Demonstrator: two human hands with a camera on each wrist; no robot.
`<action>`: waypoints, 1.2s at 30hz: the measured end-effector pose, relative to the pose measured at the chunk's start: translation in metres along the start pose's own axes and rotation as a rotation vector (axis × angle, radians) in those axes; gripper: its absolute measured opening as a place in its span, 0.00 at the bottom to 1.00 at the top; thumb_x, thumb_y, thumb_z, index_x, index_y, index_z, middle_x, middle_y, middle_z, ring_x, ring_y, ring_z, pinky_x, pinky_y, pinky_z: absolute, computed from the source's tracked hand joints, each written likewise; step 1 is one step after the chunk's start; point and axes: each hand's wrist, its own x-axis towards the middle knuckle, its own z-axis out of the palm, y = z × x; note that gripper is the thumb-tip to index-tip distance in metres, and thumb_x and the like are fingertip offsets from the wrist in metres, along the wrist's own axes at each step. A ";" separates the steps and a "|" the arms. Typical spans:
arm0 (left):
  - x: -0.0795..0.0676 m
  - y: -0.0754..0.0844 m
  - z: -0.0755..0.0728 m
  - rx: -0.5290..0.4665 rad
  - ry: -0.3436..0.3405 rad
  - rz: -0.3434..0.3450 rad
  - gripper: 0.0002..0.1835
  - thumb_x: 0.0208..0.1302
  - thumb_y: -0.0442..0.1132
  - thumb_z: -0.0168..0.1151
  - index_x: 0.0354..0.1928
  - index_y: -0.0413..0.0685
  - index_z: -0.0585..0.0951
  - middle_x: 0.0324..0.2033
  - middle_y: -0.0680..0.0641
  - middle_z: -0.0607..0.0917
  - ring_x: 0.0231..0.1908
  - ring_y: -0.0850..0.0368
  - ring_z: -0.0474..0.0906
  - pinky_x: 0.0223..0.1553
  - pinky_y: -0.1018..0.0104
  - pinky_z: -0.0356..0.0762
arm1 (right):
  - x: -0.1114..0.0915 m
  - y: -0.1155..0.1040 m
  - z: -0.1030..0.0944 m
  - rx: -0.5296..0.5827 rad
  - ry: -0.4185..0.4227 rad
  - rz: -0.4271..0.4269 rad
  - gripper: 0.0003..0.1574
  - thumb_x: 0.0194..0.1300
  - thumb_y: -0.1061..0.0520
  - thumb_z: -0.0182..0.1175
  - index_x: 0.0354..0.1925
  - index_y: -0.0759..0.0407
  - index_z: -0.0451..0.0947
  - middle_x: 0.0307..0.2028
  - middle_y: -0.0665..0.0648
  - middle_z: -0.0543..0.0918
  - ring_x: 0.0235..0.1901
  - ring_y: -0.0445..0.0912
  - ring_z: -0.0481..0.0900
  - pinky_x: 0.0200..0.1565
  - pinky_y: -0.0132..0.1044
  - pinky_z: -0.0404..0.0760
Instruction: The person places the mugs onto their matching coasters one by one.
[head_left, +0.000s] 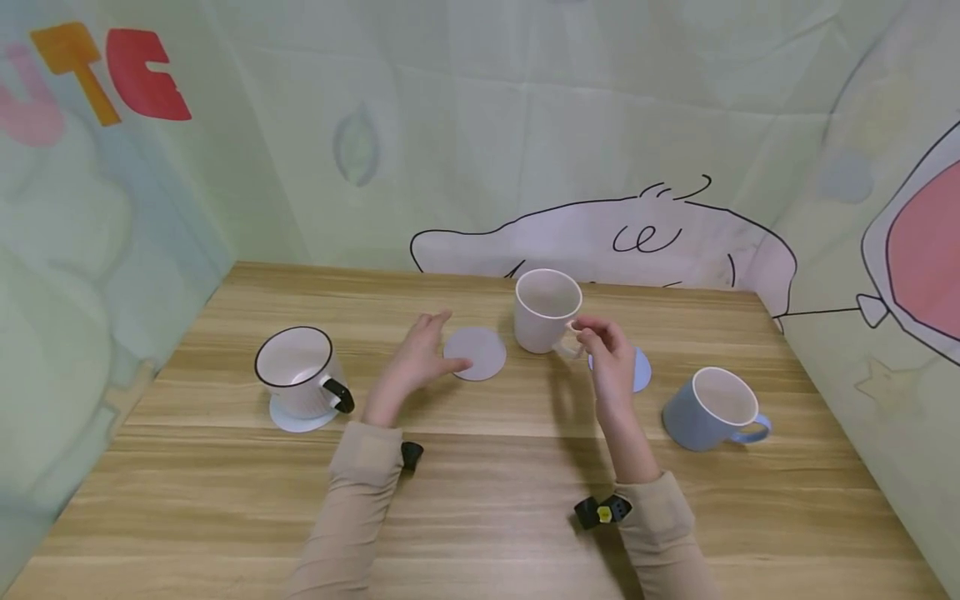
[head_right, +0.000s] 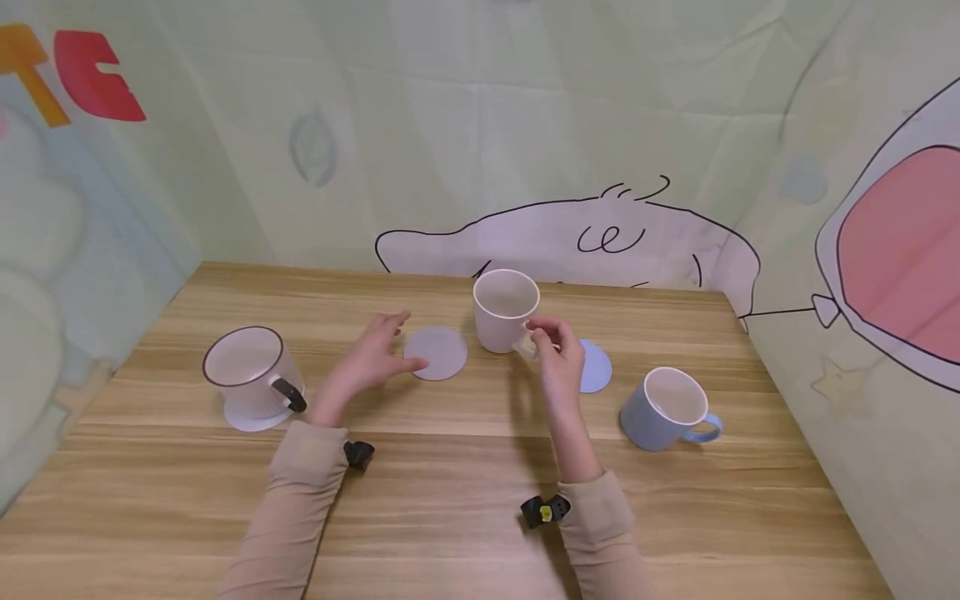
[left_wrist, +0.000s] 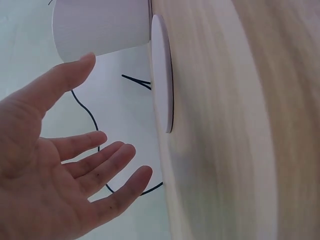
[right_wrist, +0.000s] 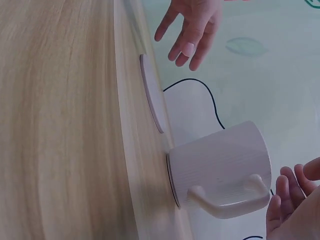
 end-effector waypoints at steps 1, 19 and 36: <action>0.001 0.000 0.001 -0.004 -0.003 0.000 0.50 0.54 0.47 0.71 0.72 0.35 0.55 0.69 0.32 0.60 0.70 0.37 0.56 0.71 0.45 0.56 | 0.000 0.000 0.000 0.009 0.012 -0.004 0.12 0.67 0.66 0.50 0.46 0.69 0.75 0.33 0.41 0.82 0.39 0.38 0.76 0.47 0.32 0.73; 0.010 -0.003 0.011 -0.048 -0.032 -0.020 0.48 0.53 0.46 0.72 0.71 0.37 0.59 0.67 0.33 0.63 0.67 0.38 0.62 0.68 0.46 0.61 | 0.007 0.004 -0.005 0.013 0.046 0.009 0.12 0.67 0.66 0.51 0.47 0.69 0.74 0.34 0.41 0.80 0.42 0.38 0.75 0.49 0.27 0.71; 0.021 -0.002 0.019 0.005 -0.077 -0.040 0.47 0.49 0.45 0.74 0.69 0.34 0.62 0.66 0.33 0.65 0.67 0.38 0.60 0.68 0.46 0.62 | 0.016 0.007 -0.008 -0.027 0.035 0.064 0.15 0.66 0.67 0.51 0.51 0.68 0.73 0.37 0.44 0.78 0.44 0.38 0.74 0.52 0.28 0.69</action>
